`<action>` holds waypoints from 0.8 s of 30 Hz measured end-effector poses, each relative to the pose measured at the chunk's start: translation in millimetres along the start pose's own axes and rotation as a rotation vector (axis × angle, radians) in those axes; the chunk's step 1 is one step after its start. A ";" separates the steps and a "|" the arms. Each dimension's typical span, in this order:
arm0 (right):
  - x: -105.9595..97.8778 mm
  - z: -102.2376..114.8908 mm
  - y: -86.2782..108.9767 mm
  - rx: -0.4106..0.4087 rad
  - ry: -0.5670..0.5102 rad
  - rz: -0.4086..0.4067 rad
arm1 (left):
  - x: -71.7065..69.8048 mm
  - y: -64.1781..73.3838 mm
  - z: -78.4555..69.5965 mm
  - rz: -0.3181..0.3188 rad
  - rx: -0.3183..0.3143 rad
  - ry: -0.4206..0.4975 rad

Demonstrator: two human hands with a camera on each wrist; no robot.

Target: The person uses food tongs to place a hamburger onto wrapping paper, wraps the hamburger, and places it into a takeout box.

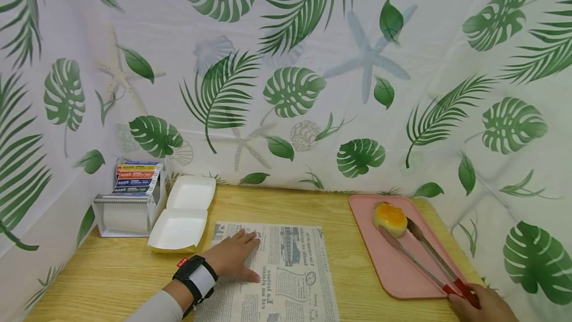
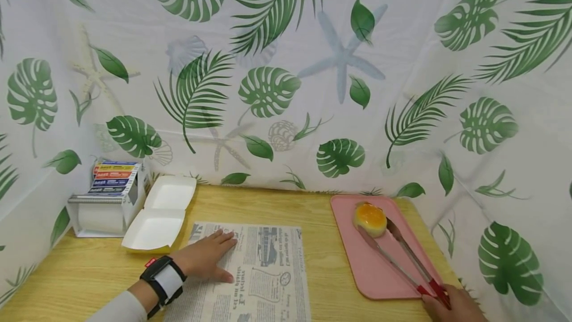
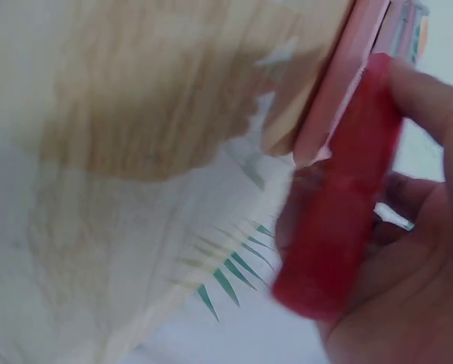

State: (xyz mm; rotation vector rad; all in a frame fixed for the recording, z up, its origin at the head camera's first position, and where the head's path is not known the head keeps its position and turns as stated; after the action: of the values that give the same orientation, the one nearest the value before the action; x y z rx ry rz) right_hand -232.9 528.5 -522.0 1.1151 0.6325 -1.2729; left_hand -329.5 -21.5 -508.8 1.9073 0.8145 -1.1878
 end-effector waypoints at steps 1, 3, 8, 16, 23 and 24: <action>1.2 3.8 -0.5 -0.008 -0.001 -0.006 | 0.4 0.5 0.4 0.003 -0.003 0.004; 3.4 11.6 -0.1 -0.016 0.009 -0.017 | 1.8 0.9 1.0 0.007 -0.008 0.012; 3.4 30.5 3.6 -0.018 0.037 -0.073 | 4.0 1.0 1.9 0.002 -0.004 0.010; -0.6 40.0 8.8 -0.028 0.132 -0.145 | 5.3 1.1 3.7 -0.003 0.005 0.003; -4.1 41.5 14.8 -0.034 0.123 -0.180 | 5.1 -0.3 4.7 -0.004 0.001 -0.008; -4.7 41.4 16.0 -0.031 0.122 -0.180 | 4.6 -0.4 4.7 -0.005 0.000 -0.011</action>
State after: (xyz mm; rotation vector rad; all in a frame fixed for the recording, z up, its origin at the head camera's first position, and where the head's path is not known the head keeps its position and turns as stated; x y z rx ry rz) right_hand -226.9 491.7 -497.5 1.1364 0.8571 -1.3504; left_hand -330.3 -24.7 -514.6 1.8985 0.8143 -1.2006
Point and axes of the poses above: each hand's wrist, its own y-axis away from the middle knuckle, its own x-axis out of the palm, z = x × y, the point moved 9 cm from there along -y, towards the middle knuckle, and after that the axes turned 3 degrees about -x, right-handed, at the moved point
